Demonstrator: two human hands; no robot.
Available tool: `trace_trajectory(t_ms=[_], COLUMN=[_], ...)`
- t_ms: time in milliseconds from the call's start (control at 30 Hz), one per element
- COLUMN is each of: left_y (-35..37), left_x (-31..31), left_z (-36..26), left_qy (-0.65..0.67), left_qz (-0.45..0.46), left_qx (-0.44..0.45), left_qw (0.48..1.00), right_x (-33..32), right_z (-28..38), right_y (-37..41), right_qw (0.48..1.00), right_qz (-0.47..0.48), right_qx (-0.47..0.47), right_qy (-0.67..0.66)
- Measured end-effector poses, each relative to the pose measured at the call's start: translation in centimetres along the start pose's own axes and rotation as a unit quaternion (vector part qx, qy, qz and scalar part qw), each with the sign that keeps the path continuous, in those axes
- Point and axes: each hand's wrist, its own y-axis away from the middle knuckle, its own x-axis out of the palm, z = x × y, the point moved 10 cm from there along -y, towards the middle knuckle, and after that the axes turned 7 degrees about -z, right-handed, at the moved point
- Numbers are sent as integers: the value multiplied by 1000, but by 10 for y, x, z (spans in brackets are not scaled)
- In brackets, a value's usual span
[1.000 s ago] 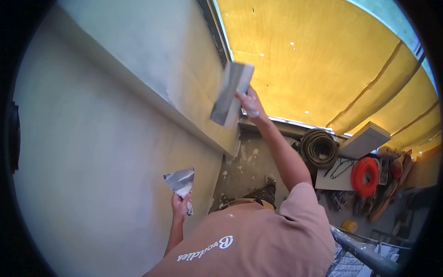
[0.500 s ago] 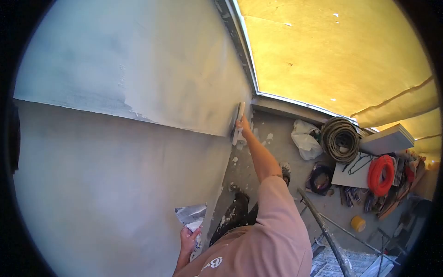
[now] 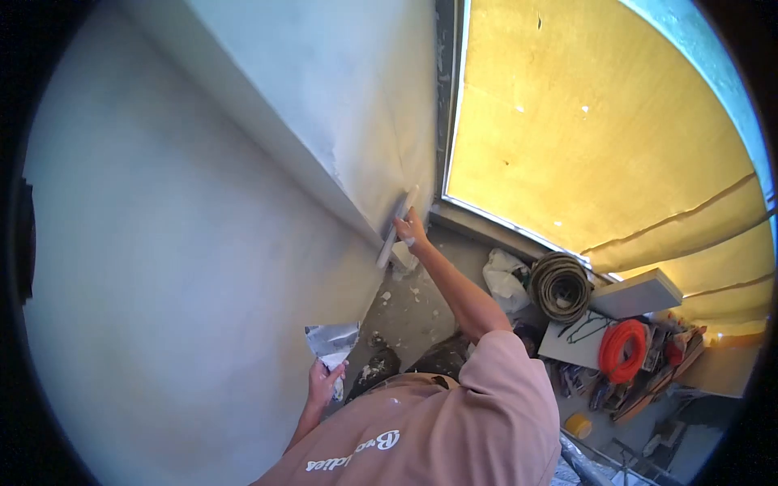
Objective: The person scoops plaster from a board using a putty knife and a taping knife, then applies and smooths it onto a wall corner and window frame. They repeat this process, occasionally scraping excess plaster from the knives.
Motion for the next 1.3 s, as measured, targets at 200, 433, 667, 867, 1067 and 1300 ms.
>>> trace_trajectory(t_ms=[200,433,667,867,1067,1300], left_y=[-4,-14,-17,-20,0,-8], left_x=[19,26,25,33,61,133], left_z=[-18,-30,-28,-53,-150,-237], left_qy=[45,63,113,77,128,128], left_qz=[20,32,6,54,157,343], left_qx=[61,126,148,173,93,31], left_qw=[997,990,983,981,975,930], right_x=[43,91,130,148,63,-8], right_z=[119,300,470,598,651,501], right_y=[3,38,74,145,270,311], right_qw=[998,996,975,978,902,918], right_qz=[58,60,214,167,323,80], right_qx=[29,51,39,45,-281,-377], right_qy=[15,28,-32,-114,-62,93])
